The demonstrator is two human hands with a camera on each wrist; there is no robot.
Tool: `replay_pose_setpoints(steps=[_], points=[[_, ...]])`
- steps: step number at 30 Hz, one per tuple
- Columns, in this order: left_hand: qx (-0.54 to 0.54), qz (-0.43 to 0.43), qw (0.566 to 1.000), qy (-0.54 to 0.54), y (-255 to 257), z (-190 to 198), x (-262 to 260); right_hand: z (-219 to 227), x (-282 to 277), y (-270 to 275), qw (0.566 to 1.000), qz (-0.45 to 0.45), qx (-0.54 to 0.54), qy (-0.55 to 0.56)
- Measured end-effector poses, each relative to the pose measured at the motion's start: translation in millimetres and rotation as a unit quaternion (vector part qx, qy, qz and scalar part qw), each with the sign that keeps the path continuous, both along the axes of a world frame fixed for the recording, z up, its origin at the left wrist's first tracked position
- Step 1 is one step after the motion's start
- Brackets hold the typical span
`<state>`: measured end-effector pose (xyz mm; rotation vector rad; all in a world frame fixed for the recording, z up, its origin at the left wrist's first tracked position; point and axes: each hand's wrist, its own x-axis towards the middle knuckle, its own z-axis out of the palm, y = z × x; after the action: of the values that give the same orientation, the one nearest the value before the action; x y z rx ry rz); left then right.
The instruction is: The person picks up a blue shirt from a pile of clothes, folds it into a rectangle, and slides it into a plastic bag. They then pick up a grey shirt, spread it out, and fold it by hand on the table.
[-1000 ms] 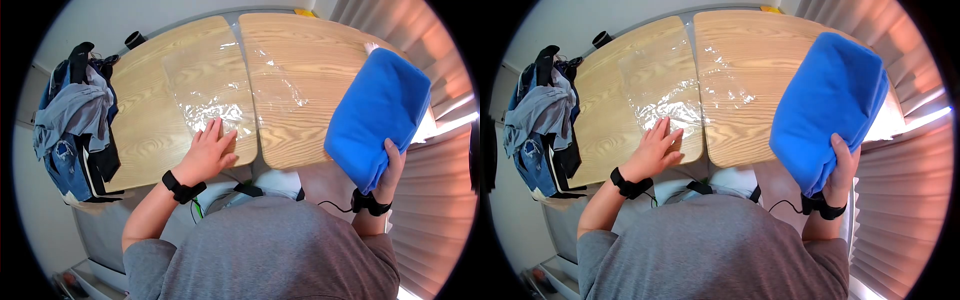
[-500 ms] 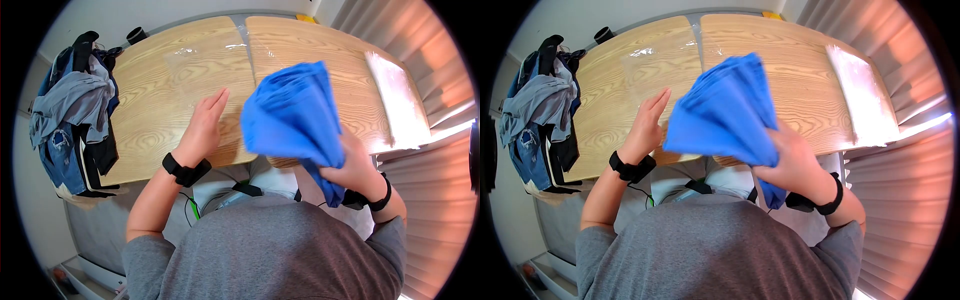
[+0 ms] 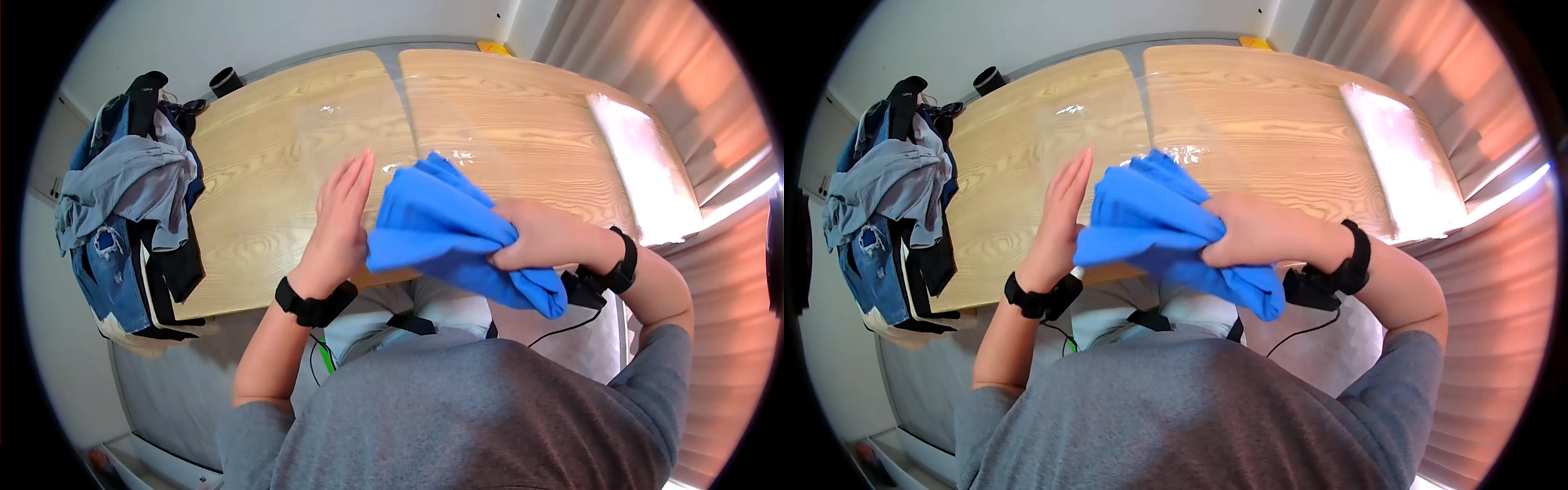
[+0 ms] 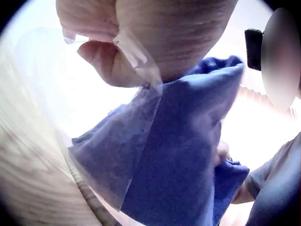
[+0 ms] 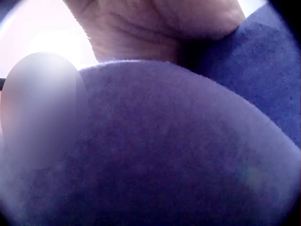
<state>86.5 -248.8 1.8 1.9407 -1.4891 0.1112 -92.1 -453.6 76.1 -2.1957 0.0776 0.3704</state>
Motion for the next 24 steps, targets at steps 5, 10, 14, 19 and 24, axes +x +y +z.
replay_pose_setpoints(steps=[5, 10, 14, 19, 24], points=[[-0.016, 0.025, 0.999, -0.023, -3, 3, -11, 14, 13, -4, 0.993, -0.072, -0.090, 0.037], [-0.079, 0.077, 0.994, -0.019, -16, 12, -18, 20, 23, -10, 0.995, -0.048, -0.076, 0.048], [-0.056, 0.076, 0.994, -0.058, -18, 22, -30, 19, 26, -11, 0.982, -0.061, -0.173, 0.031], [-0.033, 0.068, 0.994, -0.079, -30, 27, -45, 18, 32, -9, 0.993, -0.047, -0.068, 0.085], [0.024, 0.041, 0.992, -0.114, -32, 23, -56, 5, 32, -16, 0.991, -0.086, -0.105, -0.019]])
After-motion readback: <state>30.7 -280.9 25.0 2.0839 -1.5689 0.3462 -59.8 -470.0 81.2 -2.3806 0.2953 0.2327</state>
